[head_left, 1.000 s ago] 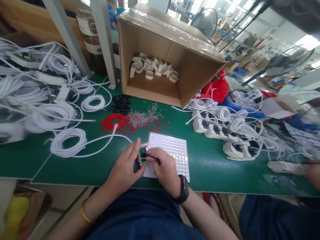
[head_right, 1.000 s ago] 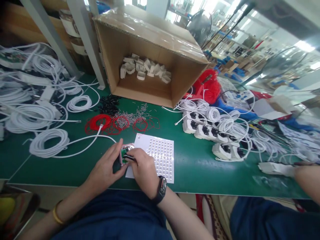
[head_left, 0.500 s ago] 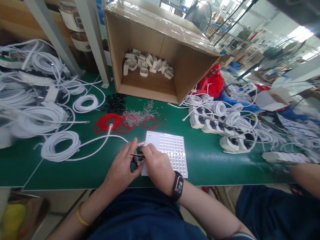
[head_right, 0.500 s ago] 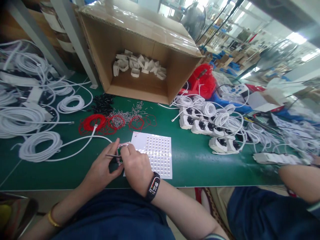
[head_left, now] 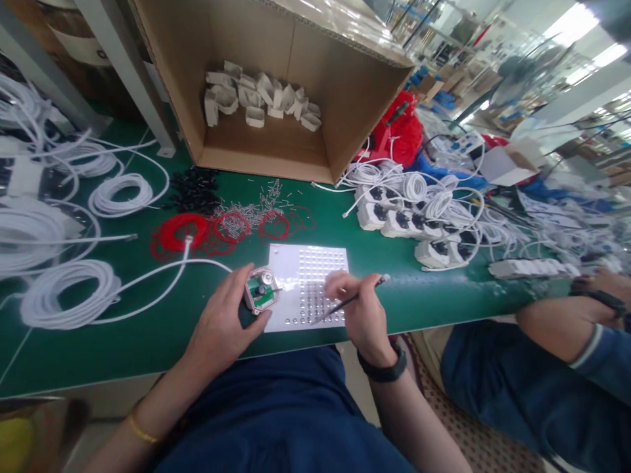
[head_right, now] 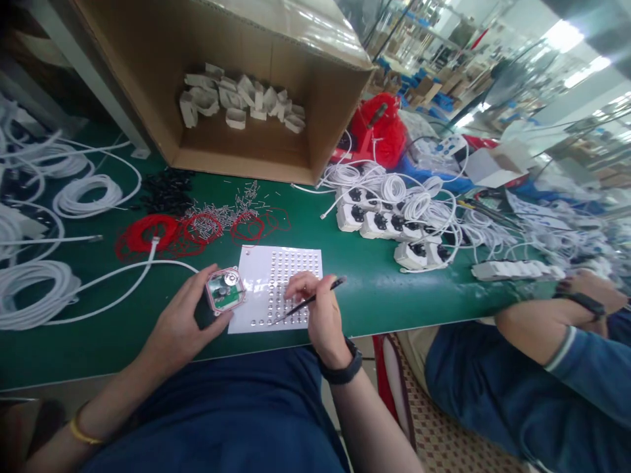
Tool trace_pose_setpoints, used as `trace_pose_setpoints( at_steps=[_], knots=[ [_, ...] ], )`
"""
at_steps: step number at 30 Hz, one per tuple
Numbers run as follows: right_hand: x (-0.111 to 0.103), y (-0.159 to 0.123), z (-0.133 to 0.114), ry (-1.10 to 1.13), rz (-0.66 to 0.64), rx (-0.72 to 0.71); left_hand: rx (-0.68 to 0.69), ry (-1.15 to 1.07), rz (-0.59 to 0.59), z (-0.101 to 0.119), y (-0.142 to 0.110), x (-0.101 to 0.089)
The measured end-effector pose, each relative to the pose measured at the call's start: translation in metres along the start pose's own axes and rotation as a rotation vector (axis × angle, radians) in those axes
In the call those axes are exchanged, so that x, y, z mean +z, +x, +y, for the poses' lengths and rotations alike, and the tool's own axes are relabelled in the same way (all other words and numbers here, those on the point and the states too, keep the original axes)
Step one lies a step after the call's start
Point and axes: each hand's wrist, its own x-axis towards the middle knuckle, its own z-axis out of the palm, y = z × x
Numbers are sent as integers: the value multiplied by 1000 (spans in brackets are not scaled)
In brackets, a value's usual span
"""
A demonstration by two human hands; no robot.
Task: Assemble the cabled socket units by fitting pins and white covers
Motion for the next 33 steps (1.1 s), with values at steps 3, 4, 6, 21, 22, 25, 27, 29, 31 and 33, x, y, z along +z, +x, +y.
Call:
trace_pose_setpoints(
  at_steps=[3, 4, 6, 21, 22, 25, 27, 29, 31, 33],
  knots=[
    [-10, -25, 12, 141, 103, 212, -85, -70, 4, -1, 1, -3],
    [-8, -32, 17, 188, 123, 269, -107, -125, -2, -2, 1, -5],
    [-2, -44, 27, 236, 123, 320, -122, -259, -68, -5, 0, -13],
    [20, -64, 50, 14, 199, 157, 166, -55, -643, -7, 10, -46],
    [20, -63, 50, 1, 194, 150, 167, -56, -631, -7, 9, -46],
    [18, -62, 46, -36, 158, 131, 163, -55, -596, -5, 7, -45],
    [17, -61, 43, -70, 123, 125, 157, -57, -581, -4, 6, -44],
    [15, -61, 41, -105, 99, 121, 153, -62, -567, -3, 5, -43],
    [14, -60, 41, -131, 86, 116, 149, -68, -559, -2, 5, -43],
    [13, -61, 41, -134, 82, 119, 145, -81, -549, -4, 3, -43]
  ],
)
